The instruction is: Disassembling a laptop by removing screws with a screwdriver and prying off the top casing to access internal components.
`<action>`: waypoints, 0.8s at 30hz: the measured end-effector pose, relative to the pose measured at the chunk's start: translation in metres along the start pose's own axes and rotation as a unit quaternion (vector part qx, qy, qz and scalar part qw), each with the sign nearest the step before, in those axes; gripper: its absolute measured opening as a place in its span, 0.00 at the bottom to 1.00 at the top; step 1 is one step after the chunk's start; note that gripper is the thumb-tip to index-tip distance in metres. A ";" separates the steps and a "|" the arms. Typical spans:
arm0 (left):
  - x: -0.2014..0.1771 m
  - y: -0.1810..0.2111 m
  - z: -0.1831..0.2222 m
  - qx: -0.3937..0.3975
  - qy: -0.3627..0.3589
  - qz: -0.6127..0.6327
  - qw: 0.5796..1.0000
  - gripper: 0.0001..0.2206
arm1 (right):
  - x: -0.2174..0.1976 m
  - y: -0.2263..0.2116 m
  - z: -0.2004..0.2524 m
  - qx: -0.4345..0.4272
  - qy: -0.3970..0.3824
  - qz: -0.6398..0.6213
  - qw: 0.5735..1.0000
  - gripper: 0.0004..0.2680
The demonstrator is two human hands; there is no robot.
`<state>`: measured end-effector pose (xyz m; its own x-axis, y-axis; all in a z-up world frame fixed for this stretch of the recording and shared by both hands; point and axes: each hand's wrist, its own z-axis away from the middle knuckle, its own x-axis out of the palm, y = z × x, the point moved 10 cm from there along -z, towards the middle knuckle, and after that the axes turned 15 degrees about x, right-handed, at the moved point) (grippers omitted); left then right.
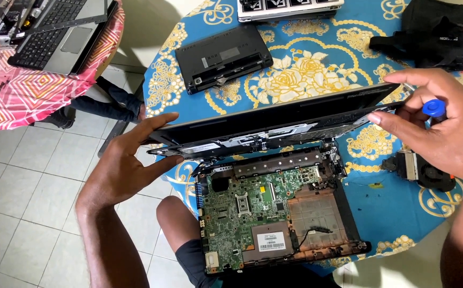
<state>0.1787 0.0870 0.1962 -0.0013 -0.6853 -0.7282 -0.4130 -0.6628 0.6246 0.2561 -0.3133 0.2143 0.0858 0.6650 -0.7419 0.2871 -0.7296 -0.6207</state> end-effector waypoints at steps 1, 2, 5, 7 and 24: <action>0.000 0.002 -0.001 0.022 0.008 0.007 1.000 0.31 | -0.001 -0.001 0.000 -0.001 0.006 -0.010 1.000 0.19; 0.000 0.003 0.000 0.023 0.008 0.008 1.000 0.31 | -0.002 -0.002 0.000 -0.001 0.006 -0.010 1.000 0.19; -0.001 0.003 0.001 0.015 0.004 0.005 1.000 0.31 | -0.002 -0.003 -0.001 0.000 0.010 0.028 1.000 0.18; -0.001 0.003 0.002 0.014 0.003 0.008 1.000 0.32 | 0.001 0.003 -0.003 0.008 0.004 -0.013 1.000 0.18; 0.008 0.003 0.007 0.038 -0.054 0.011 0.998 0.45 | 0.005 -0.001 0.008 -0.004 -0.085 -0.011 0.996 0.34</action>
